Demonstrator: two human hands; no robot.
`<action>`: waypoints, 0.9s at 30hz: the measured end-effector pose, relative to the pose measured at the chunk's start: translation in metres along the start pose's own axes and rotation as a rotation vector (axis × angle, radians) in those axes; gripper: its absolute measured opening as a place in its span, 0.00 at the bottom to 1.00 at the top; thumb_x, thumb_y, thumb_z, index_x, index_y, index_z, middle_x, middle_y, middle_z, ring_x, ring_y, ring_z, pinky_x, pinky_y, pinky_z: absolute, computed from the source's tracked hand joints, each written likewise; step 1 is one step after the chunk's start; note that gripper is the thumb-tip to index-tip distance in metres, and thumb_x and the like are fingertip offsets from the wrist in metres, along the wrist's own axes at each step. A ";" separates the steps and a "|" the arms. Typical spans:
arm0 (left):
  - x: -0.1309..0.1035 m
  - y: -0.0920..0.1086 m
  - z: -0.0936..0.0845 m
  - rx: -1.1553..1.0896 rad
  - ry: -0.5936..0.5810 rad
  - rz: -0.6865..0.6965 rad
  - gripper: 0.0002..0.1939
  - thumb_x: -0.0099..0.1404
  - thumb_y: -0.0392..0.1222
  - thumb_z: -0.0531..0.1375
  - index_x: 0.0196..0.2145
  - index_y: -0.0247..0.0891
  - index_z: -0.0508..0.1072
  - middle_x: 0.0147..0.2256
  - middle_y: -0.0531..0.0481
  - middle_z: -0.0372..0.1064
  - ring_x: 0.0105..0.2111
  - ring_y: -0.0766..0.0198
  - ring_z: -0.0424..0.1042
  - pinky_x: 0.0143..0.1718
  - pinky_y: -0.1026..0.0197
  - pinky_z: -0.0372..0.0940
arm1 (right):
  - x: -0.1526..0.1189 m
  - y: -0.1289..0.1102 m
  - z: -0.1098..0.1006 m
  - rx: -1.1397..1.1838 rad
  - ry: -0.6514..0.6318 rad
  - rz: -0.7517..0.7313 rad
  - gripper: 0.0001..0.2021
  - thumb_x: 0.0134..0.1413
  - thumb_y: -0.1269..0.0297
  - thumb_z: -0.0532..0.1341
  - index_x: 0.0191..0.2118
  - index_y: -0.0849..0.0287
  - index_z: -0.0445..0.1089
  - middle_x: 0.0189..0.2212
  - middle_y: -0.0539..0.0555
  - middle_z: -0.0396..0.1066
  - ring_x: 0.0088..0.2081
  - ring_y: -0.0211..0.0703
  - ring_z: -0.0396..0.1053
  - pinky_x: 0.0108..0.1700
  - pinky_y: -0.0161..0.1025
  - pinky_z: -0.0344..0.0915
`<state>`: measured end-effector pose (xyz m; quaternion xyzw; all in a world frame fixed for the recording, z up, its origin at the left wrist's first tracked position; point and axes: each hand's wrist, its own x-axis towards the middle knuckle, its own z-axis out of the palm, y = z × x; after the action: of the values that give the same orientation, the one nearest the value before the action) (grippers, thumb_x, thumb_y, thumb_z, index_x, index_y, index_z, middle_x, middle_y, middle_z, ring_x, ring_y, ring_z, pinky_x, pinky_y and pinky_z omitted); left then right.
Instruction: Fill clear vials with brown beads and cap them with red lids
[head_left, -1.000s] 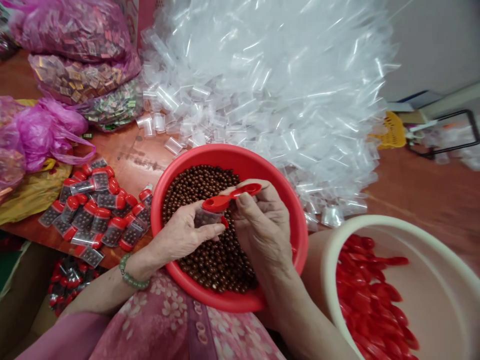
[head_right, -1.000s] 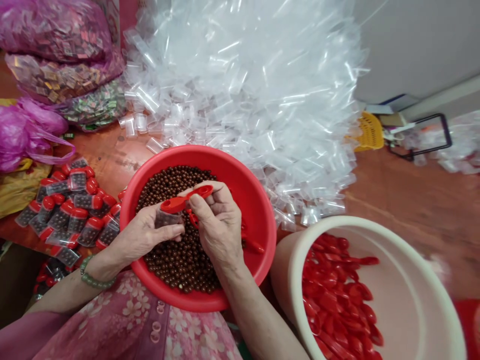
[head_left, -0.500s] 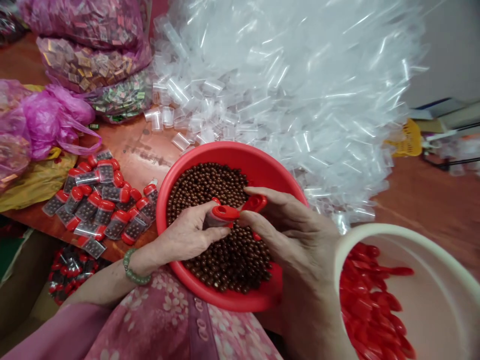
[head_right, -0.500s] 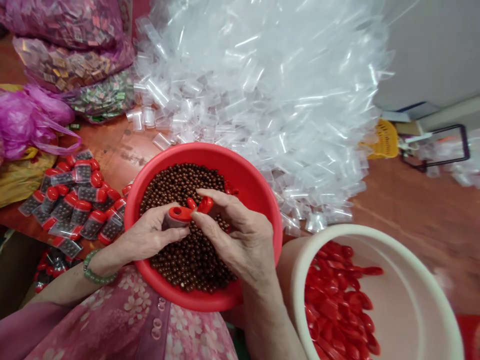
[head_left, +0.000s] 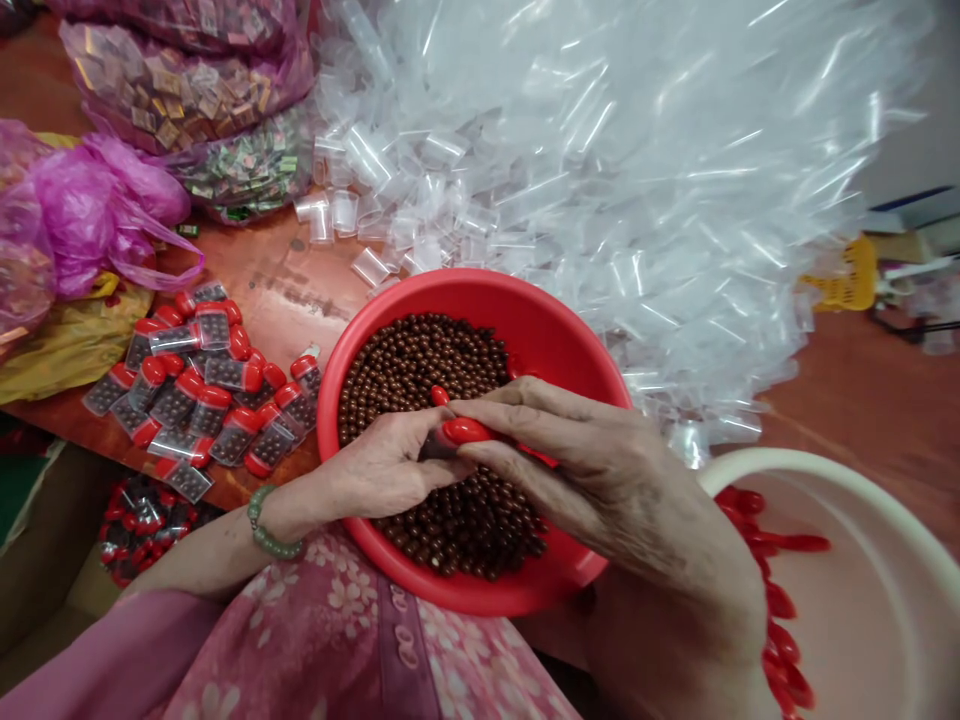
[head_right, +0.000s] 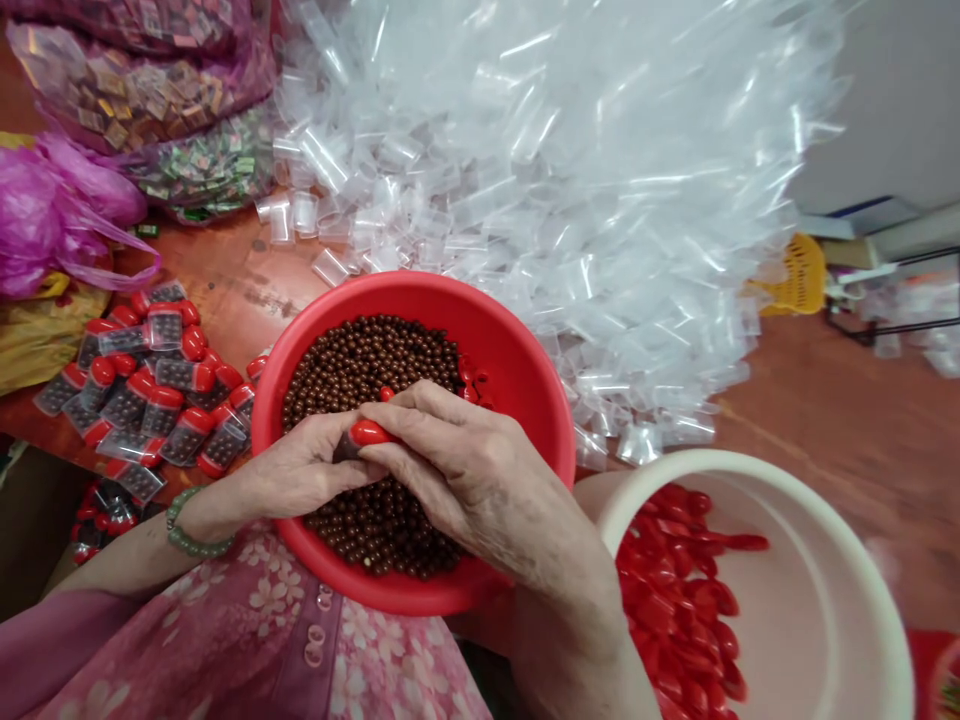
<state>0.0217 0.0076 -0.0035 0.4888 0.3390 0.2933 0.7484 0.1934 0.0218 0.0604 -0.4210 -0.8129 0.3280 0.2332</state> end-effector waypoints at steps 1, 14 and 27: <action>0.000 0.000 0.000 -0.001 0.004 -0.002 0.04 0.62 0.38 0.59 0.34 0.35 0.72 0.32 0.52 0.66 0.34 0.66 0.64 0.39 0.64 0.61 | -0.001 0.002 0.003 0.029 0.034 0.014 0.13 0.58 0.65 0.62 0.49 0.49 0.76 0.34 0.52 0.77 0.33 0.39 0.75 0.34 0.34 0.72; 0.002 0.005 -0.002 -0.241 0.010 -0.052 0.06 0.58 0.35 0.63 0.28 0.35 0.68 0.25 0.56 0.61 0.27 0.70 0.59 0.32 0.66 0.58 | -0.010 0.008 0.057 0.358 0.561 0.276 0.09 0.54 0.64 0.67 0.43 0.49 0.77 0.37 0.51 0.78 0.39 0.43 0.75 0.46 0.45 0.73; 0.001 0.005 -0.004 -0.223 0.017 -0.037 0.15 0.56 0.44 0.65 0.25 0.37 0.63 0.23 0.58 0.55 0.24 0.71 0.53 0.29 0.64 0.52 | -0.015 0.018 0.040 0.121 0.310 0.070 0.15 0.58 0.68 0.63 0.51 0.48 0.73 0.39 0.52 0.77 0.39 0.44 0.74 0.42 0.43 0.72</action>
<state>0.0186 0.0122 0.0000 0.3939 0.3194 0.3195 0.8005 0.1844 0.0038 0.0183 -0.4797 -0.7309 0.3155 0.3691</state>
